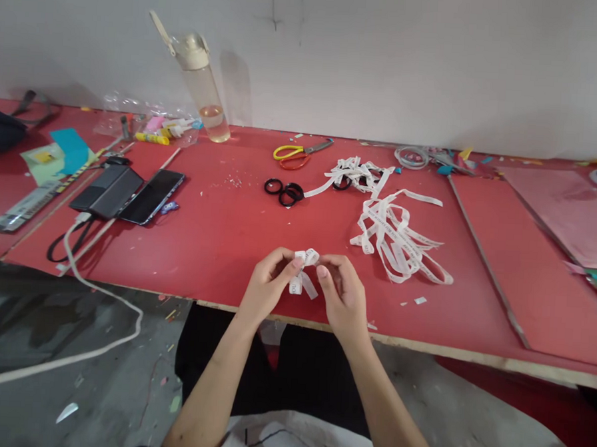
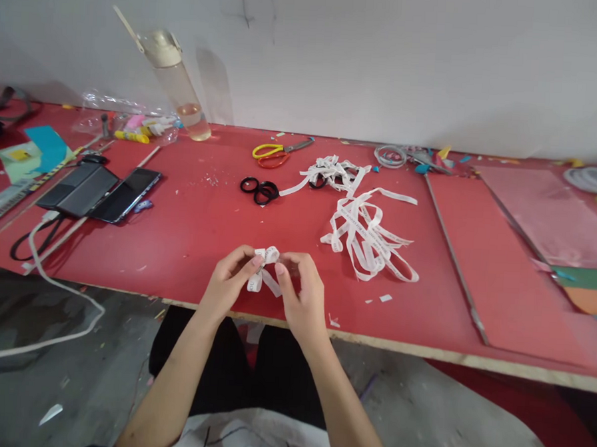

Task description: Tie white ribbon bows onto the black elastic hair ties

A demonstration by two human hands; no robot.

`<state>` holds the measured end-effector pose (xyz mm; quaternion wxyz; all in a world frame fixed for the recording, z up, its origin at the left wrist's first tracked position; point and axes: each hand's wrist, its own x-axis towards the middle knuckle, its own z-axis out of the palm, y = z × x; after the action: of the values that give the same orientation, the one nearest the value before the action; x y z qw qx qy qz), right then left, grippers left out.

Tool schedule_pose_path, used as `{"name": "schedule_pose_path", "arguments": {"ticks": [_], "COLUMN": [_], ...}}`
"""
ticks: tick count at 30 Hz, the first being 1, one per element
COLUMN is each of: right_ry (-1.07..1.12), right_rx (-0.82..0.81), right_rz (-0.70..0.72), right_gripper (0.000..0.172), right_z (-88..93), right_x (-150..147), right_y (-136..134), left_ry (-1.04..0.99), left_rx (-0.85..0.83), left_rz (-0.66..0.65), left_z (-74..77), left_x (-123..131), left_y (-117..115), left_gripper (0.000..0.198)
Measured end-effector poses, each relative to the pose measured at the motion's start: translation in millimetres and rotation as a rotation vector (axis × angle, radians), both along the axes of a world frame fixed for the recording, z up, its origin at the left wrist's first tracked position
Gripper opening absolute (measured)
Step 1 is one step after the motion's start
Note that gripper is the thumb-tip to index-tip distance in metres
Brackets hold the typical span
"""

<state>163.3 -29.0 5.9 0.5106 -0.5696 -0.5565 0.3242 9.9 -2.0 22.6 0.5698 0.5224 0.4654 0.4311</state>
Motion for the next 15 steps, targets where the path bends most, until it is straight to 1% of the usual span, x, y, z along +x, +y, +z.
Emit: {"name": "schedule_pose_path", "arguments": {"ticks": [3, 6, 10, 13, 15], "right_ry": [-0.049, -0.047, -0.022, -0.035, -0.053], "right_rx": [-0.015, -0.043, -0.105, -0.159, -0.182], "right_rz": [0.004, -0.026, -0.067, -0.12, -0.149], "right_gripper": [0.025, 0.031, 0.037, 0.038, 0.038], "right_z": [0.2, 3.0, 8.3, 10.3, 10.1], "right_x": [-4.2, -15.6, -34.8, -45.4, -49.5], "right_y": [-0.6, -2.0, -1.7, 1.0, 2.7], "left_ry": [0.018, 0.079, 0.207, 0.312, 0.375], "left_rx": [0.005, 0.038, 0.132, 0.216, 0.254], "left_rz": [0.013, 0.054, 0.092, 0.095, 0.127], "left_z": [1.1, -0.3, -3.8, -4.4, -3.4], "left_x": [1.0, 3.2, 6.4, 9.2, 12.0], "left_y": [0.3, 0.3, -1.8, -4.8, -6.8], "left_gripper": [0.03, 0.029, 0.026, 0.026, 0.027]}}
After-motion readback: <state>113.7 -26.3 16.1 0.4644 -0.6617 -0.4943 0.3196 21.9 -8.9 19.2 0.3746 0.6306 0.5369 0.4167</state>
